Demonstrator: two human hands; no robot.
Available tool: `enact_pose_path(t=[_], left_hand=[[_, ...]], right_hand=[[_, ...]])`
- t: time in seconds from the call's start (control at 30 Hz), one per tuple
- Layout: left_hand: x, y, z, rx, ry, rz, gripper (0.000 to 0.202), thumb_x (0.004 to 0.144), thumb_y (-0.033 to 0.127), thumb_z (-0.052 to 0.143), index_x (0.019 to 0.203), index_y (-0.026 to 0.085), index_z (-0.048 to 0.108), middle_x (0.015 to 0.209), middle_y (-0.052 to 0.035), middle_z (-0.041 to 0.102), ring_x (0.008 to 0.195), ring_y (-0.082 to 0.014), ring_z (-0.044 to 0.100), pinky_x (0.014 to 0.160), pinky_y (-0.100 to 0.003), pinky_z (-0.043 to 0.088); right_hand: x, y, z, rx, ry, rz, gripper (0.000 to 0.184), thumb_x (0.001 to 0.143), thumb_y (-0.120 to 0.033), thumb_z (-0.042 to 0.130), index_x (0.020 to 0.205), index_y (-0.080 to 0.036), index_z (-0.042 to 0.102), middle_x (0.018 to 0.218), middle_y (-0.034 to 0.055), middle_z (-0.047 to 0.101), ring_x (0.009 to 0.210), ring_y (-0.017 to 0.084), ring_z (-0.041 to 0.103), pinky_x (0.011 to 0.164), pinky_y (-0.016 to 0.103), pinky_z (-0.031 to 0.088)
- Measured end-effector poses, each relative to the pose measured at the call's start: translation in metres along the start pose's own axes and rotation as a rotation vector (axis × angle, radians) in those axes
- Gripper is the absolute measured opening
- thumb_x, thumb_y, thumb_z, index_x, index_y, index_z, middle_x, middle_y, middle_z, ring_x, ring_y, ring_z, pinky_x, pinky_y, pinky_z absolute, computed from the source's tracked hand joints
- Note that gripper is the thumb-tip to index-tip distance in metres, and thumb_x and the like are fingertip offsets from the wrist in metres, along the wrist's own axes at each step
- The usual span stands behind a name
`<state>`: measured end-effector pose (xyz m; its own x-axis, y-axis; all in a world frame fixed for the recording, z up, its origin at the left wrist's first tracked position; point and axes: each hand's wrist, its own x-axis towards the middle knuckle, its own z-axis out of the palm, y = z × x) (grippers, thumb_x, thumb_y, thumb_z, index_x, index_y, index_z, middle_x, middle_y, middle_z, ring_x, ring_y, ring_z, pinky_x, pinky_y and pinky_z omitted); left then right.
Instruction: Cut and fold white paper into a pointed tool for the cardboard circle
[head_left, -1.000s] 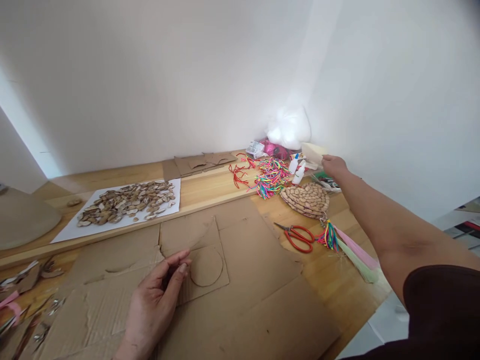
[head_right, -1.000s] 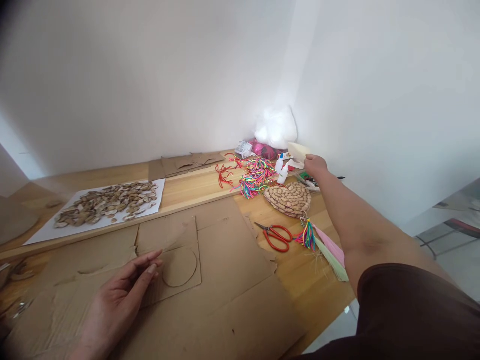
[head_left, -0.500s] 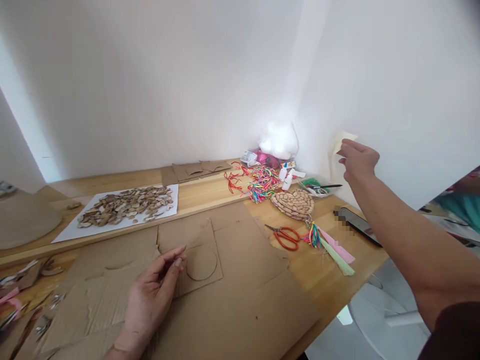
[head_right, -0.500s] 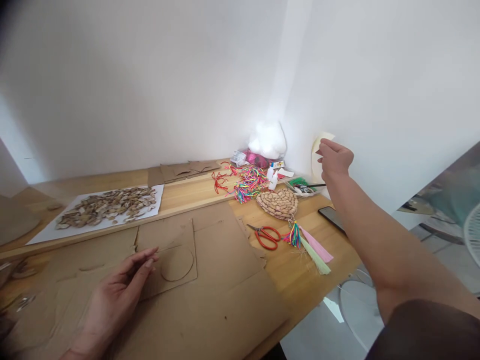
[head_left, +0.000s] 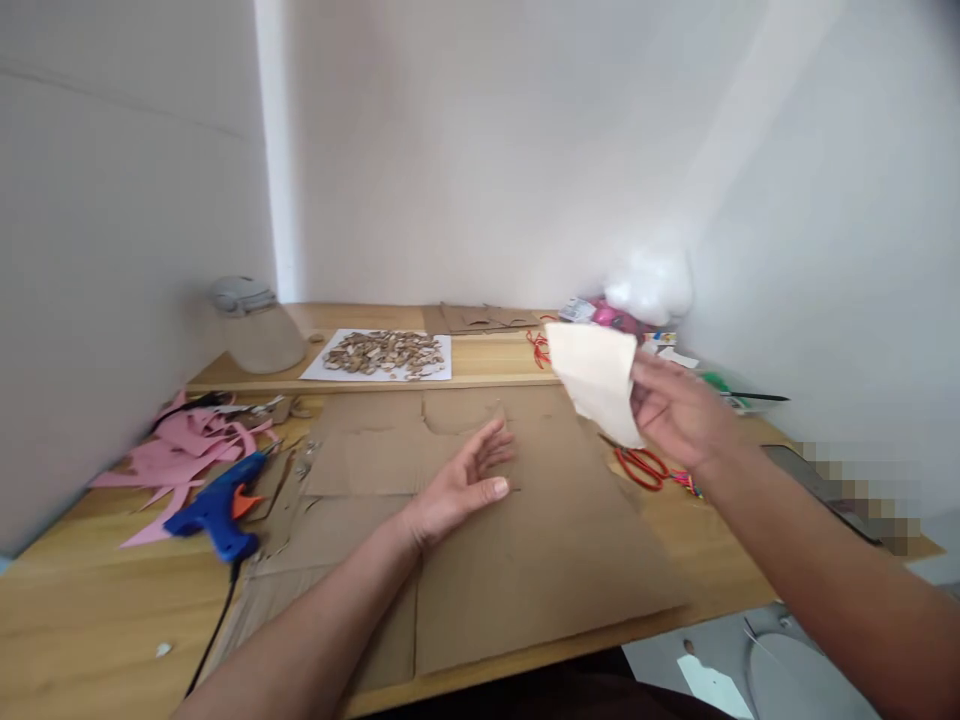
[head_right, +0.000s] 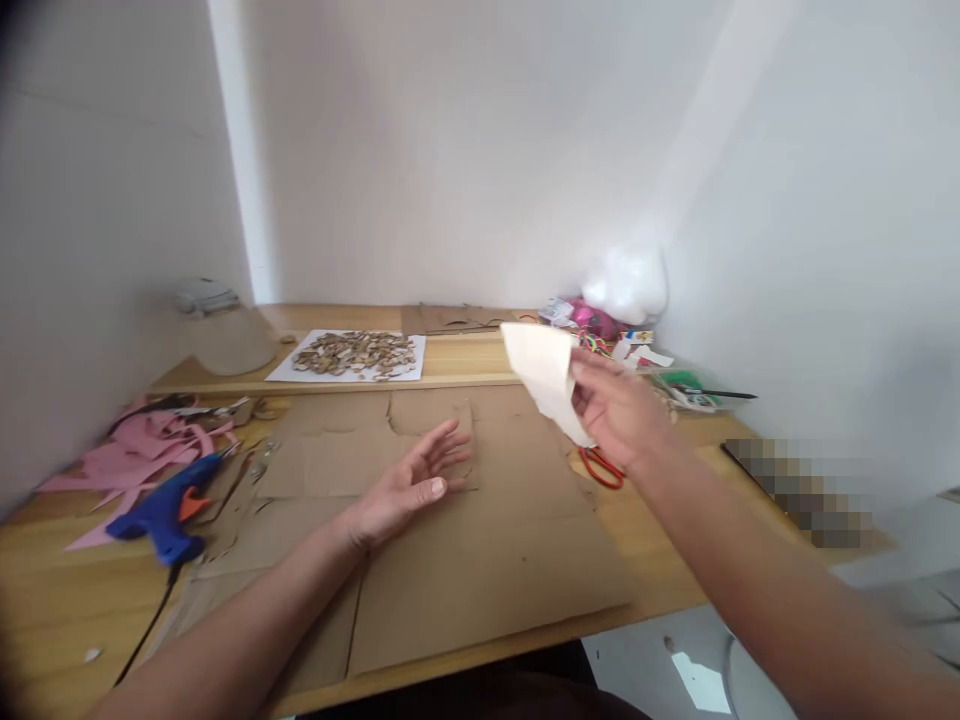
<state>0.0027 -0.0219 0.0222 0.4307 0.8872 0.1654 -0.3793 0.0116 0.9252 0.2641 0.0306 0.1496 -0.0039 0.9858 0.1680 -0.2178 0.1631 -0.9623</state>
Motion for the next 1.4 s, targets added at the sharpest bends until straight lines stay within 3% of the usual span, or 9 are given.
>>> enact_pose_path(t=[0.1,0.2,0.37,0.53,0.67,1.0,1.17,1.3,1.4], left_hand=[[-0.003,0.001,0.002,-0.249,-0.086,-0.022,0.103,0.064,0.056,0.083,0.151,0.037,0.031,0.160,-0.0165,0.027,0.140,-0.0376,0.038,0.105,-0.054,0.041],[-0.003,-0.001,0.004,-0.294,-0.109,-0.010,0.094,0.061,0.048,0.088,0.143,0.028,0.047,0.150,-0.0182,0.044,0.135,-0.0370,0.045,0.107,-0.051,0.040],[0.003,-0.008,0.004,-0.306,0.132,-0.011,0.055,0.075,0.039,0.080,0.123,0.017,0.063,0.124,-0.0149,0.067,0.116,-0.0305,0.063,0.103,-0.047,0.046],[0.012,-0.012,-0.008,-0.262,0.446,-0.077,0.048,0.077,0.045,0.077,0.113,0.015,0.065,0.111,-0.0130,0.073,0.097,-0.0271,0.069,0.084,-0.043,0.058],[0.015,-0.008,-0.015,-0.207,0.602,0.005,0.047,0.072,0.044,0.081,0.106,0.016,0.067,0.106,-0.0093,0.075,0.094,-0.0236,0.070,0.085,-0.036,0.057],[0.012,0.004,-0.019,-0.043,0.648,-0.024,0.042,0.073,0.048,0.077,0.098,0.015,0.070,0.091,-0.0087,0.077,0.077,-0.0218,0.071,0.065,-0.031,0.058],[0.012,0.004,-0.021,0.062,0.700,0.058,0.042,0.072,0.049,0.078,0.096,0.016,0.072,0.092,-0.0071,0.076,0.082,-0.0218,0.070,0.072,-0.031,0.057],[0.008,0.008,-0.024,0.231,0.772,0.231,0.034,0.074,0.048,0.076,0.089,0.018,0.074,0.091,-0.0046,0.076,0.086,-0.0218,0.068,0.080,-0.033,0.054],[0.006,0.012,-0.026,0.422,0.850,0.392,0.030,0.077,0.049,0.074,0.084,0.020,0.075,0.090,-0.0048,0.074,0.093,-0.0228,0.067,0.088,-0.034,0.051]], right_hand=[[-0.029,0.054,0.034,-0.171,-0.083,0.054,0.027,0.068,-0.033,0.082,0.093,-0.023,0.076,0.088,0.0046,0.076,0.081,0.025,0.071,0.075,0.041,0.058],[-0.057,0.092,0.059,-0.453,-0.227,-0.079,0.028,0.079,-0.032,0.074,0.106,-0.025,0.075,0.104,0.0059,0.075,0.091,0.024,0.069,0.083,0.040,0.056],[-0.072,0.109,0.076,-0.453,-0.249,-0.233,0.029,0.083,-0.025,0.066,0.112,-0.028,0.072,0.115,0.0048,0.071,0.100,0.023,0.066,0.085,0.038,0.054],[-0.060,0.108,0.062,-0.237,-0.062,-0.085,0.027,0.077,-0.031,0.075,0.103,-0.026,0.073,0.095,0.0027,0.072,0.084,0.019,0.065,0.075,0.034,0.053],[-0.045,0.095,0.043,-0.070,0.121,-0.047,0.025,0.068,-0.032,0.081,0.089,-0.024,0.069,0.080,-0.0009,0.068,0.068,0.015,0.060,0.064,0.029,0.049],[-0.018,0.073,-0.004,-0.081,0.279,-0.011,0.034,0.058,-0.028,0.084,0.089,-0.026,0.069,0.075,-0.0035,0.063,0.066,0.015,0.061,0.059,0.028,0.052],[-0.015,0.075,-0.013,-0.125,0.196,-0.026,0.046,0.061,-0.030,0.082,0.105,-0.026,0.068,0.086,0.0002,0.071,0.080,0.021,0.068,0.070,0.036,0.056],[-0.026,0.054,-0.015,-0.284,0.114,-0.205,0.027,0.073,-0.030,0.076,0.099,-0.027,0.071,0.086,0.0021,0.072,0.082,0.025,0.069,0.074,0.043,0.056],[-0.050,0.027,-0.014,-0.600,0.075,-0.625,0.019,0.080,-0.019,0.070,0.092,-0.033,0.075,0.090,0.0019,0.072,0.090,0.027,0.068,0.084,0.048,0.055]])
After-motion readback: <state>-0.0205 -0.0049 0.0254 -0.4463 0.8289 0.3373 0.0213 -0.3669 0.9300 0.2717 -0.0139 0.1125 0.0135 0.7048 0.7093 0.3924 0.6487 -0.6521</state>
